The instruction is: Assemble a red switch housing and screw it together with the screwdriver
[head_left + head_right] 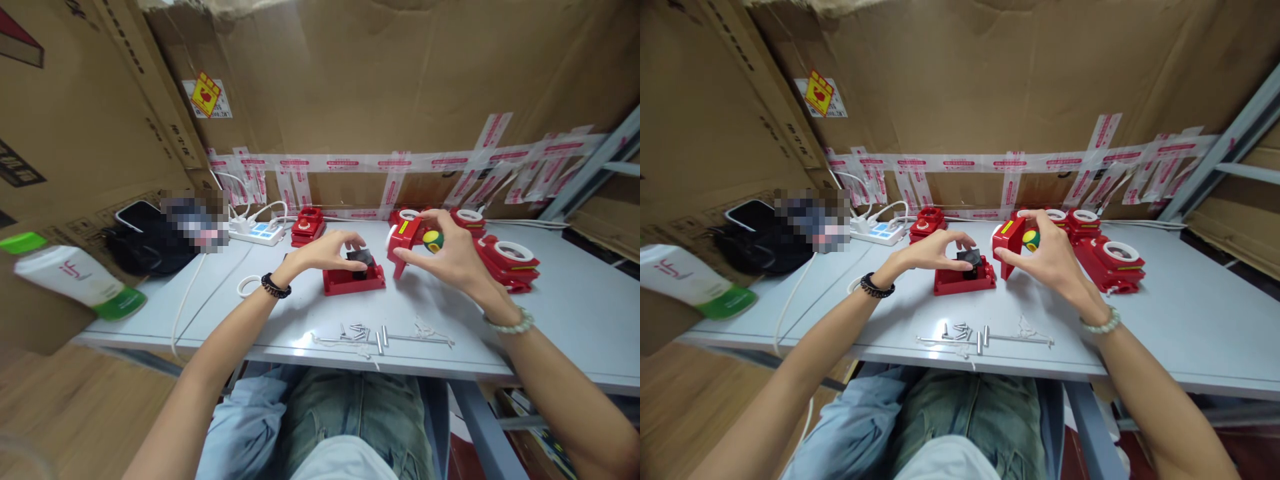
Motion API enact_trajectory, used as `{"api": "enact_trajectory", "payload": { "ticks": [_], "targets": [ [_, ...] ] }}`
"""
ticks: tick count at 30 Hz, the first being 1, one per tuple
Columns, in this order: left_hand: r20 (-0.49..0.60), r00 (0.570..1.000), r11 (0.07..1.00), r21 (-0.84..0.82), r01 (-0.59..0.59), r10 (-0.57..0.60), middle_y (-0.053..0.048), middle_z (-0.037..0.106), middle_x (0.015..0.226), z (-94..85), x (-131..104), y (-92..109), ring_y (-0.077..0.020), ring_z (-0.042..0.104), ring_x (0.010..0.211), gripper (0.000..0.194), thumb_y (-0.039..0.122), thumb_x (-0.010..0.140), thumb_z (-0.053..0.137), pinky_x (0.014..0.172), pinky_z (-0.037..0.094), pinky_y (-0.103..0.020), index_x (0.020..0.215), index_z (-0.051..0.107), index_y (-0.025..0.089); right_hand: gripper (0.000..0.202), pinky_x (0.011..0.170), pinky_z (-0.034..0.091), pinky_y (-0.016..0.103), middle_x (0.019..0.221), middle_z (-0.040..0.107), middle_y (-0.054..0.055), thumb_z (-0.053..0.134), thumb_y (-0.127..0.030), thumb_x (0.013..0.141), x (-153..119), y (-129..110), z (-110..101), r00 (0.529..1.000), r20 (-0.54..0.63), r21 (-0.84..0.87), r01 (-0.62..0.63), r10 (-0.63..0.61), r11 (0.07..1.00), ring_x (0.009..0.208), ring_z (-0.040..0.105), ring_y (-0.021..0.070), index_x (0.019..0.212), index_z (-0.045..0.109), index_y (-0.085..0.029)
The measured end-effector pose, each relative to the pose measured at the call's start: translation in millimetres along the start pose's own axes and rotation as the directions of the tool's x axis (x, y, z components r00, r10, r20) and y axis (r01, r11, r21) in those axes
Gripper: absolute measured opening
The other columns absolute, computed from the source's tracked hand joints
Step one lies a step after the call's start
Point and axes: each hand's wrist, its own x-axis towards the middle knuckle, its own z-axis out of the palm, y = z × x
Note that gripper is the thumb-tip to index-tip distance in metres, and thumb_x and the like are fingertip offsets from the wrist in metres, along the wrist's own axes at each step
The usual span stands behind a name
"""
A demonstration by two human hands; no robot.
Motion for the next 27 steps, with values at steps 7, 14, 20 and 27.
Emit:
{"api": "enact_trajectory", "payload": {
  "ticks": [7, 14, 20, 27],
  "targets": [
    [0.005, 1.0, 1.0, 0.005, -0.018, 0.018, -0.01, 0.07, 0.108, 1.1, 0.5, -1.0, -0.0221, 0.065, 0.099, 0.044, 0.042, 0.079, 0.071, 0.089, 0.051, -0.037, 0.114, 0.063, 0.016, 0.069, 0.087, 0.056, 0.047, 0.11, 0.071, 0.012, 0.083, -0.048, 0.06, 0.3, -0.3, 0.1, 1.0, -0.002, -0.001, 0.002, -0.002, 1.0, 0.101, 0.069, 0.0309, 0.117, 0.055, -0.02],
    [0.01, 1.0, 0.999, 0.031, -0.011, 0.011, -0.01, 0.071, 0.105, 0.7, 0.2, -0.4, -0.0214, 0.065, 0.095, 0.045, 0.043, 0.08, 0.07, 0.088, 0.051, -0.036, 0.114, 0.064, 0.015, 0.07, 0.089, 0.056, 0.046, 0.109, 0.071, 0.011, 0.083, -0.048, 0.061, 0.4, 0.6, 0.4, 1.0, -0.003, -0.004, 0.005, -0.005, 1.0, 0.102, 0.069, 0.0304, 0.118, 0.055, -0.02],
    [0.007, 1.0, 0.996, 0.082, -0.019, 0.018, -0.009, 0.071, 0.104, 1.0, -0.1, 1.3, -0.0208, 0.065, 0.094, 0.043, 0.044, 0.081, 0.069, 0.087, 0.051, -0.035, 0.113, 0.065, 0.016, 0.07, 0.09, 0.055, 0.047, 0.11, 0.071, 0.012, 0.083, -0.047, 0.06, 0.8, 0.5, 0.5, 1.0, -0.003, -0.006, -0.001, 0.001, 1.0, 0.104, 0.069, 0.0311, 0.118, 0.055, -0.02],
    [-0.033, 0.999, 0.994, 0.114, 0.005, -0.001, -0.009, 0.068, 0.118, -5.8, -7.2, 5.4, -0.0224, 0.062, 0.107, 0.046, 0.048, 0.082, 0.068, 0.095, 0.047, -0.038, 0.117, 0.063, 0.018, 0.068, 0.088, 0.056, 0.047, 0.109, 0.071, 0.012, 0.083, -0.047, 0.06, 0.5, 0.8, 0.1, 1.0, -0.017, -0.009, 0.01, -0.011, 1.0, 0.102, 0.069, 0.0311, 0.117, 0.056, -0.02]
  ]
}}
